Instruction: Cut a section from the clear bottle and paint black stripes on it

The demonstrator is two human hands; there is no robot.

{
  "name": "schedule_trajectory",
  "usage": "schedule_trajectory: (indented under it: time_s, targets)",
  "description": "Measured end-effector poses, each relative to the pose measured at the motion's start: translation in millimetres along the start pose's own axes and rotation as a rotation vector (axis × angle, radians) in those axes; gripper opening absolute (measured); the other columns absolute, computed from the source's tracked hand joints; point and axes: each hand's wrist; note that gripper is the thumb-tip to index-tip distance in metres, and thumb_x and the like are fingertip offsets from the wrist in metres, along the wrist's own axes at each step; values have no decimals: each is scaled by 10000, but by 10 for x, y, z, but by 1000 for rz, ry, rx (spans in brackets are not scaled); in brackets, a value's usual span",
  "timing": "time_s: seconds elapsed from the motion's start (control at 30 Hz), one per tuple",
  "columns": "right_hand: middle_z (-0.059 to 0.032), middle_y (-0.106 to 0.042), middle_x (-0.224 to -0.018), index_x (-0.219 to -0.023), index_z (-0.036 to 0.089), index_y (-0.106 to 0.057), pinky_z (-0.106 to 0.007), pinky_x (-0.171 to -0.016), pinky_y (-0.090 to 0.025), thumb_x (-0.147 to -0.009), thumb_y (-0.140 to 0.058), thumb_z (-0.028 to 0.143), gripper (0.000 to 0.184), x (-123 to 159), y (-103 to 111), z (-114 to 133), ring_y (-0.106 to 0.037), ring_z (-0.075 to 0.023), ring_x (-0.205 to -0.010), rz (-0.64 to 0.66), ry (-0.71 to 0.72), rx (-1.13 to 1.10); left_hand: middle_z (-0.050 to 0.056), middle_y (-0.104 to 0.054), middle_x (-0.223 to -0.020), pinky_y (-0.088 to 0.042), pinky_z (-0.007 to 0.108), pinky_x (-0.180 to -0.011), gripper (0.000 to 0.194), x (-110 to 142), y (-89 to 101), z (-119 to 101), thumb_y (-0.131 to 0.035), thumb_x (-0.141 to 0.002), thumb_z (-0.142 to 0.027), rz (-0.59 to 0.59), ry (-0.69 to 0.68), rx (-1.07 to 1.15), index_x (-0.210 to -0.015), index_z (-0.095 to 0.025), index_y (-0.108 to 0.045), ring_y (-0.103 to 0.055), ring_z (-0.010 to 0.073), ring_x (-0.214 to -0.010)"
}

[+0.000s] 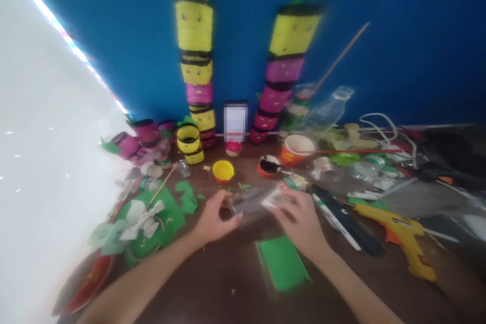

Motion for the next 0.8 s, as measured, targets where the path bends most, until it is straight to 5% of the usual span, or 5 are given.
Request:
schedule_trajectory:
  time_s: [0.13,0.3,0.4,0.57,0.8]
  targets:
    - [-41,-625,-778,-635,219,-589,-347,-666,-484,-799,-581,429,266,-48,132,-263,-594,-193,-732,-132,-399,-106,24,-573,-854,-499,288,-771,292,1,9,-5,-659,-705,-255,10,-7,2,-951,-172,-524,-577,161,-804]
    - [-35,-535,-594,-710,198,-534,-335,-499,-414,-813,-528,458,280,61,517,-586,-502,-177,-510,-585,-765,105,19,-571,-836,-500,279,-758,221,-7,9,-1,-641,-720,-248,4,12,27,-887,-176,-516,-575,155,-793]
    - [-107,-642,-750,-769,184,-556,-337,-571,-458,-798,-594,332,156,144,541,-462,-599,-214,-636,-577,-503,225,8,-565,-803,-498,279,-744,228,-14,6,10,-644,-731,-285,-5,51,23,-877,-178,-506,-576,150,-761]
    - [-67,-720,-928,-967,197,-603,-342,-859,-442,-818,-566,113,175,89,205,37,-628,-221,-1005,-142,164,259,-11,-556,-746,-492,266,-716,243,-40,3,24,-624,-755,-351,-16,125,71,-877,-177,-507,-571,137,-719]
    - [-39,-703,-1077,-1083,241,-632,-441,-993,-319,-924,-402,164,290,19,8,83,-612,-212,-1055,51,-96,95,-28,-519,-701,-457,234,-637,278,-64,7,14,-620,-736,-393,-28,193,104,-872,-173,-517,-526,124,-668]
Point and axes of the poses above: each hand's wrist, its own x-axis away from the middle knuckle, its own y-axis out of the back of the hand, z = x × y
